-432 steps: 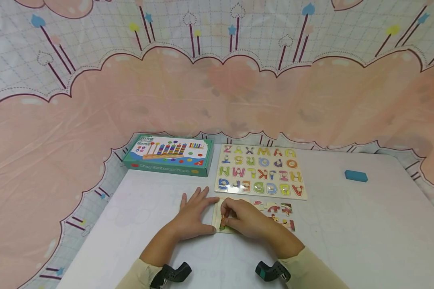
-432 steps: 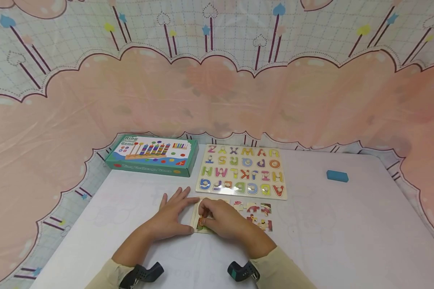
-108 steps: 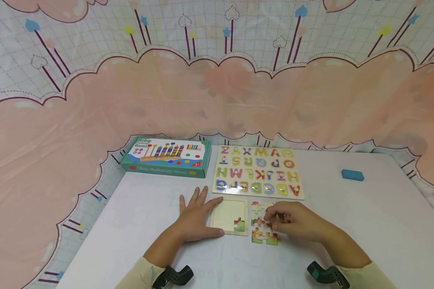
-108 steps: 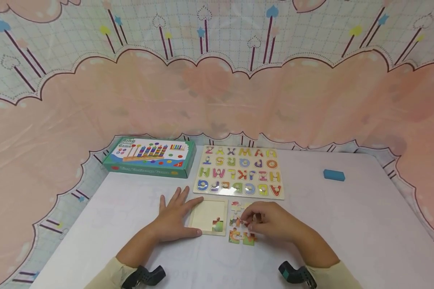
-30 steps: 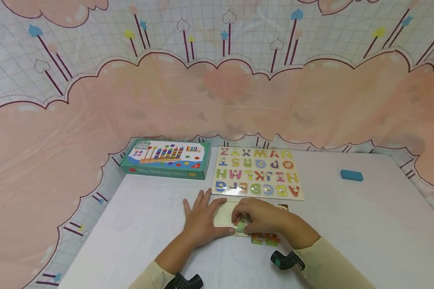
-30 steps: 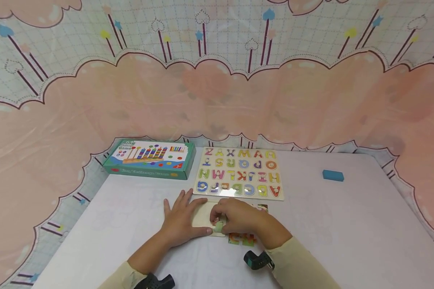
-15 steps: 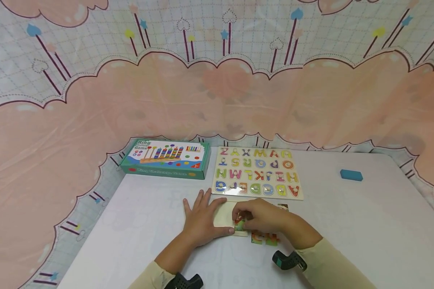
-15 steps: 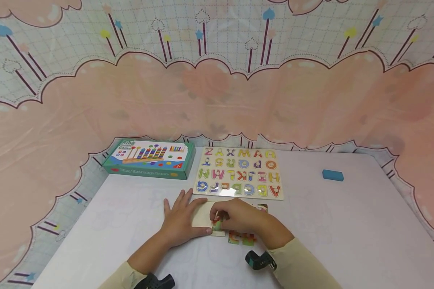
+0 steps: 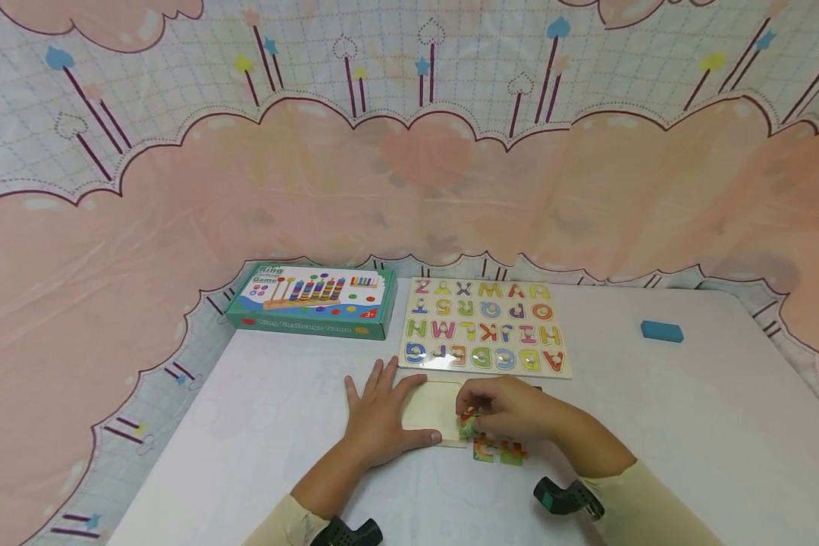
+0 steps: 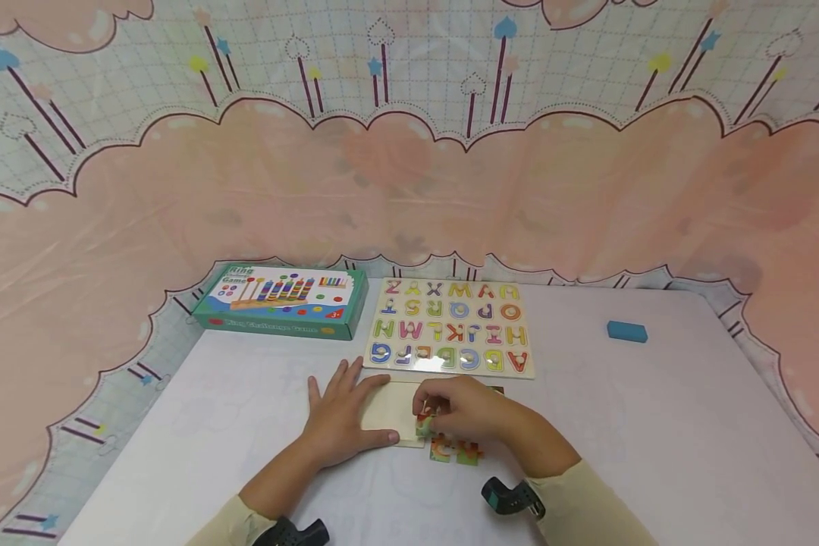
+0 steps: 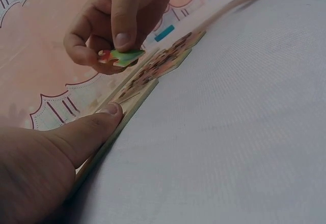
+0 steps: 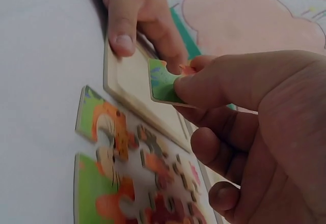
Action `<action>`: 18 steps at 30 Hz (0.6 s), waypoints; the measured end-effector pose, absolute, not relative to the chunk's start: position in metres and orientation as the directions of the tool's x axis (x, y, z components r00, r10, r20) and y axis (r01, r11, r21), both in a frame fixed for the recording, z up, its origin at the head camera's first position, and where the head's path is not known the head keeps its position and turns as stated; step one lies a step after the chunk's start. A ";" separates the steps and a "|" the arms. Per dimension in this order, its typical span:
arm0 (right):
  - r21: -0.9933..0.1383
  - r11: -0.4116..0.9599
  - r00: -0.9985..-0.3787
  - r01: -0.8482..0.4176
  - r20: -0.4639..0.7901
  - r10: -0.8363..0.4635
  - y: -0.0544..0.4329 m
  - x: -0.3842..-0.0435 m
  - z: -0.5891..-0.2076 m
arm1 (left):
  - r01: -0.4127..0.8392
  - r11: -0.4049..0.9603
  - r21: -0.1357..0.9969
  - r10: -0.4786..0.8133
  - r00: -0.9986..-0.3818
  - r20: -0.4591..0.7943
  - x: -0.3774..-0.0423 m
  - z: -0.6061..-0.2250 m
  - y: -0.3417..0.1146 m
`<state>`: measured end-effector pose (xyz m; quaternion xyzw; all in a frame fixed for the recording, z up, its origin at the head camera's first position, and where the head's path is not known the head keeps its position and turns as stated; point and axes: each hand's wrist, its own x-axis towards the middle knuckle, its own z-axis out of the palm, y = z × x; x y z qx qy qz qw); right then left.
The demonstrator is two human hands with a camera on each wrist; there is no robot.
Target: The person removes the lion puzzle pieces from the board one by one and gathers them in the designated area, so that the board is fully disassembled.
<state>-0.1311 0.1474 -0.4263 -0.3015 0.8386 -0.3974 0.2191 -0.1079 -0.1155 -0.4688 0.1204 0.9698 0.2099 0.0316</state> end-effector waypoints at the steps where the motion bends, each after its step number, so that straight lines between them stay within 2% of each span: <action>1: -0.798 0.501 -0.724 -0.335 -0.123 -0.679 0.150 -0.130 -0.426 | 0.220 0.883 0.414 0.246 -0.969 -0.010 -0.108 -0.469 -0.115; 18: -0.836 0.467 -0.754 -0.287 -0.103 -0.648 0.185 -0.117 -0.424 | 0.212 0.878 0.429 0.240 -0.971 -0.012 -0.108 -0.470 -0.114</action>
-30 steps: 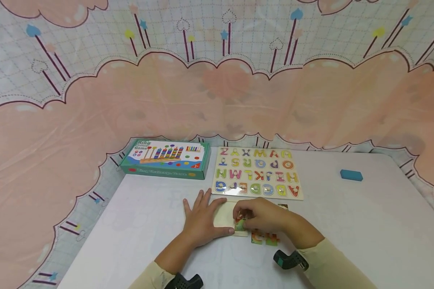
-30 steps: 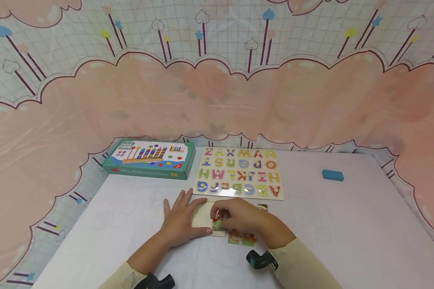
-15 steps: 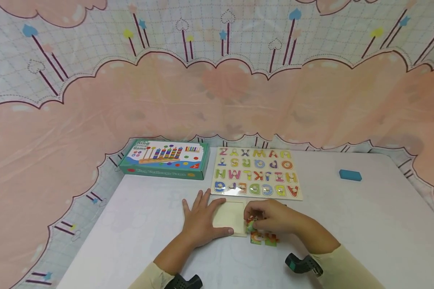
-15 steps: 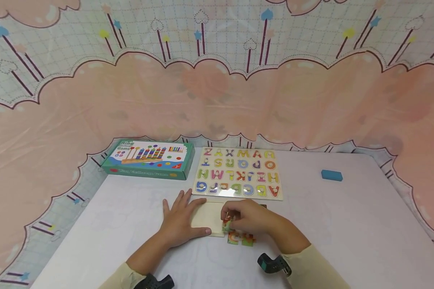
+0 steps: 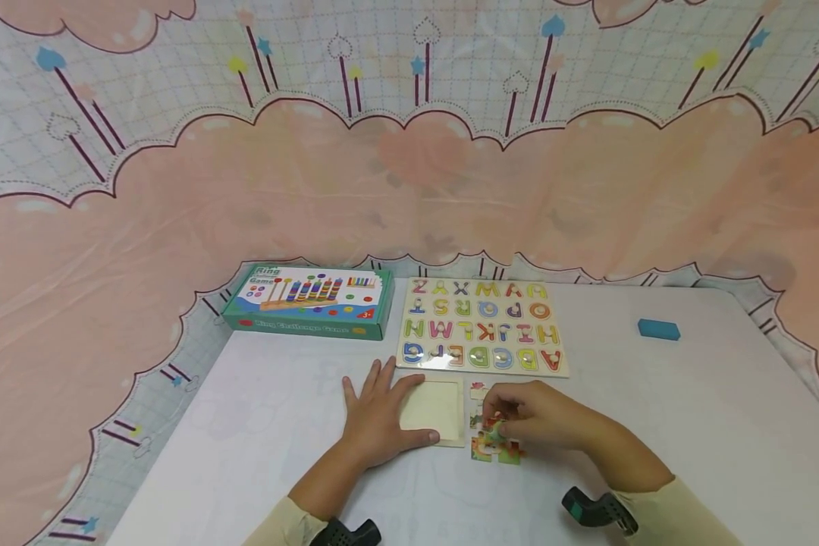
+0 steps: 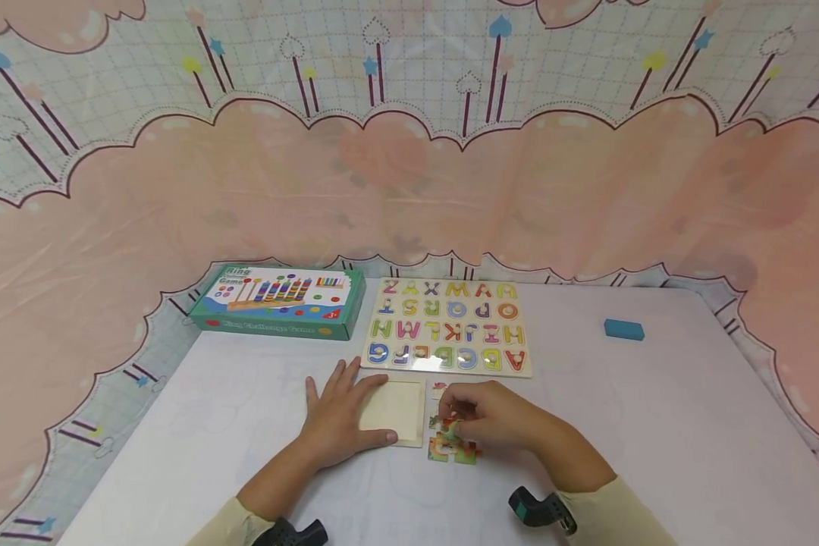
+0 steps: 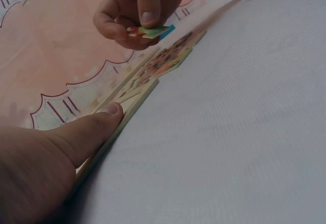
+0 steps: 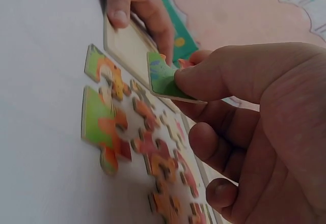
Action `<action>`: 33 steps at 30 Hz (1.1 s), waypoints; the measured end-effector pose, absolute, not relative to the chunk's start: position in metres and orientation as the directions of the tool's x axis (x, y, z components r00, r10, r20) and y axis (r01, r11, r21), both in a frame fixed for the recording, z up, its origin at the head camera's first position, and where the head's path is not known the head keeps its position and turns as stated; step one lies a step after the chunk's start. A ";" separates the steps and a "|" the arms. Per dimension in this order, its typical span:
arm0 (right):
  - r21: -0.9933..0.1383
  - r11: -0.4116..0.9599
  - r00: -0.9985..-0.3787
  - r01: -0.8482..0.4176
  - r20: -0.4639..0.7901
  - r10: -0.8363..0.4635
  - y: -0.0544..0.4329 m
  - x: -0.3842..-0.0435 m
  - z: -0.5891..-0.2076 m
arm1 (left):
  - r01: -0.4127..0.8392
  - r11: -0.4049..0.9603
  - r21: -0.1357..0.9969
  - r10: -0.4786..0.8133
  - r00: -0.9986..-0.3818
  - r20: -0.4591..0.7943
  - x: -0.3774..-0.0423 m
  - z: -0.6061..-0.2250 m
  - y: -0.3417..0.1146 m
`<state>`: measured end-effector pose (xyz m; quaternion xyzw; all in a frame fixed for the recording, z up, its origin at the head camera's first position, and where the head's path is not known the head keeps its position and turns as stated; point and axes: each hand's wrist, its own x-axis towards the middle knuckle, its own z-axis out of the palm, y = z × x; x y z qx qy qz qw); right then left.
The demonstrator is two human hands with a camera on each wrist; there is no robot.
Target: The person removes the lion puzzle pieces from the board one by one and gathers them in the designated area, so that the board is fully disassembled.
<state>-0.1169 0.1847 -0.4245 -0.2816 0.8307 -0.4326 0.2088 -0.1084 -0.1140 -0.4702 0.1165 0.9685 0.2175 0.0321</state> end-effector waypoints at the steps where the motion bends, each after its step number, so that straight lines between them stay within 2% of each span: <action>1: -0.832 0.472 -0.757 -0.291 -0.101 -0.645 0.187 -0.116 -0.425 | 0.210 0.878 0.429 0.238 -0.971 -0.013 -0.109 -0.470 -0.114; 18: -0.799 0.517 -0.780 -0.306 -0.101 -0.617 0.225 -0.104 -0.429 | 0.219 0.874 0.433 0.246 -0.969 -0.008 -0.109 -0.467 -0.114; 33: -0.827 0.520 -0.785 -0.213 -0.172 -0.595 0.244 -0.088 -0.436 | 0.213 0.877 0.431 0.243 -0.970 -0.016 -0.108 -0.466 -0.113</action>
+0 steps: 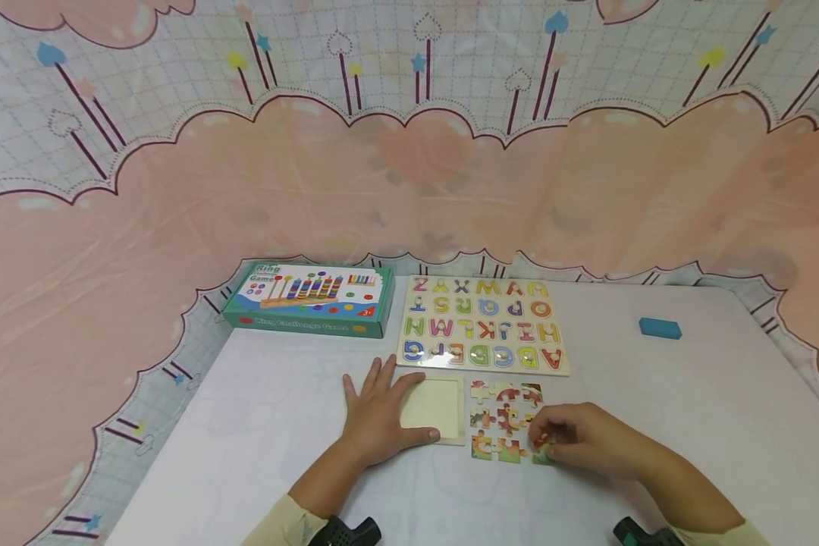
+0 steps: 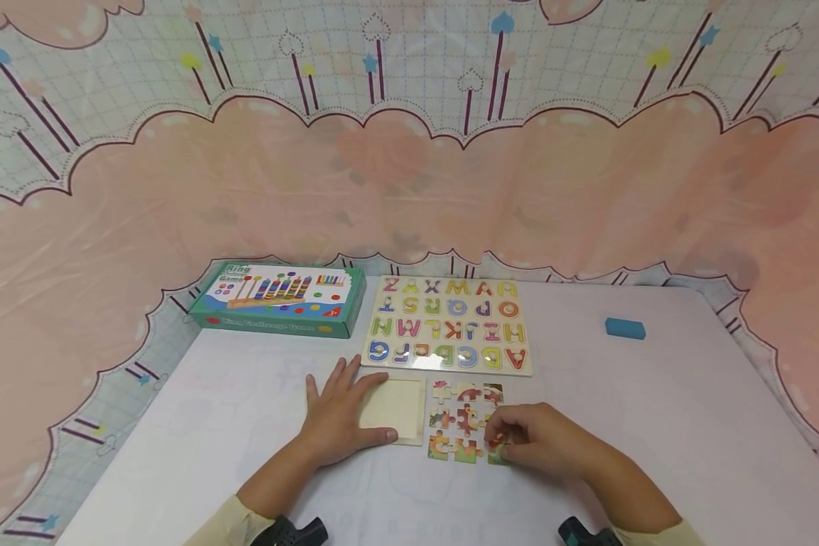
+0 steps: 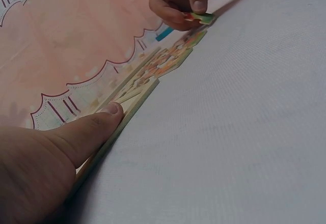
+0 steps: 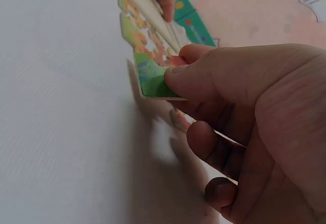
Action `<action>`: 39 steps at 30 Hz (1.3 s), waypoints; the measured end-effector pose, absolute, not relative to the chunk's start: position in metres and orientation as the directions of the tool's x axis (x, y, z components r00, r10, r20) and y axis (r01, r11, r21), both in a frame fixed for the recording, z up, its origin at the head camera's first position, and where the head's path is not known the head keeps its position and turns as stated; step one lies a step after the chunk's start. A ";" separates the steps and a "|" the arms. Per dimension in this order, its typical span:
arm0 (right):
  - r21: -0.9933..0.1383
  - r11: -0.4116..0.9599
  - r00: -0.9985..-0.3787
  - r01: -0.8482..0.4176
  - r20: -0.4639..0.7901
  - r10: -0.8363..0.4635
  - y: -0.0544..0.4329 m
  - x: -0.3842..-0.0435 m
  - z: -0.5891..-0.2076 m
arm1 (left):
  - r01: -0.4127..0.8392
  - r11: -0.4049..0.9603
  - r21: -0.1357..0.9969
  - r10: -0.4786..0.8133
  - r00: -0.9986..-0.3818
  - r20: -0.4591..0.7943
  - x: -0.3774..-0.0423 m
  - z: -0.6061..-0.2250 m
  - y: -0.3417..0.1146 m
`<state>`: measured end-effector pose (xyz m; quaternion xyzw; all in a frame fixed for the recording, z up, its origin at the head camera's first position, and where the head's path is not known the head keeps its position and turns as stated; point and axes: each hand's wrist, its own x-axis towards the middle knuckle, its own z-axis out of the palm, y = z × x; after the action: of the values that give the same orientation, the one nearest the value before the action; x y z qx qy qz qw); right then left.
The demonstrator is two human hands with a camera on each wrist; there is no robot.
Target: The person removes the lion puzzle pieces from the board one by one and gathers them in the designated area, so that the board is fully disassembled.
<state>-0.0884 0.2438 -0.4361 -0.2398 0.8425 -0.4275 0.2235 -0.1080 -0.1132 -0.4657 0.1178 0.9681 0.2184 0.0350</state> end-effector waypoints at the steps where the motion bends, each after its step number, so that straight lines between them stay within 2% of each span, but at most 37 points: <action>1: -0.827 0.520 -0.785 -0.212 -0.173 -0.595 0.244 -0.088 -0.437 | 0.213 0.877 0.431 0.244 -0.970 -0.016 -0.108 -0.465 -0.113; 13: -0.741 0.574 -0.814 -0.349 -0.064 -0.578 0.245 -0.085 -0.442 | 0.217 0.875 0.432 0.248 -0.968 -0.017 -0.107 -0.464 -0.113; 25: -0.704 0.599 -0.823 -0.383 -0.035 -0.567 0.244 -0.082 -0.447 | 0.206 0.880 0.429 0.249 -0.968 -0.045 -0.110 -0.468 -0.112; 31: -0.713 0.580 -0.820 -0.393 -0.014 -0.572 0.246 -0.081 -0.449 | 0.213 0.879 0.426 0.256 -0.965 -0.047 -0.109 -0.469 -0.112; 39: -0.794 0.500 -0.829 -0.346 0.008 -0.560 0.253 -0.078 -0.448 | 0.220 0.860 0.460 0.266 -0.963 -0.038 -0.107 -0.468 -0.115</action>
<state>-0.0777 0.2531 -0.4482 -0.2642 0.8569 -0.4242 0.1262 -0.1066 -0.1147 -0.4683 0.1262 0.9631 0.2324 0.0501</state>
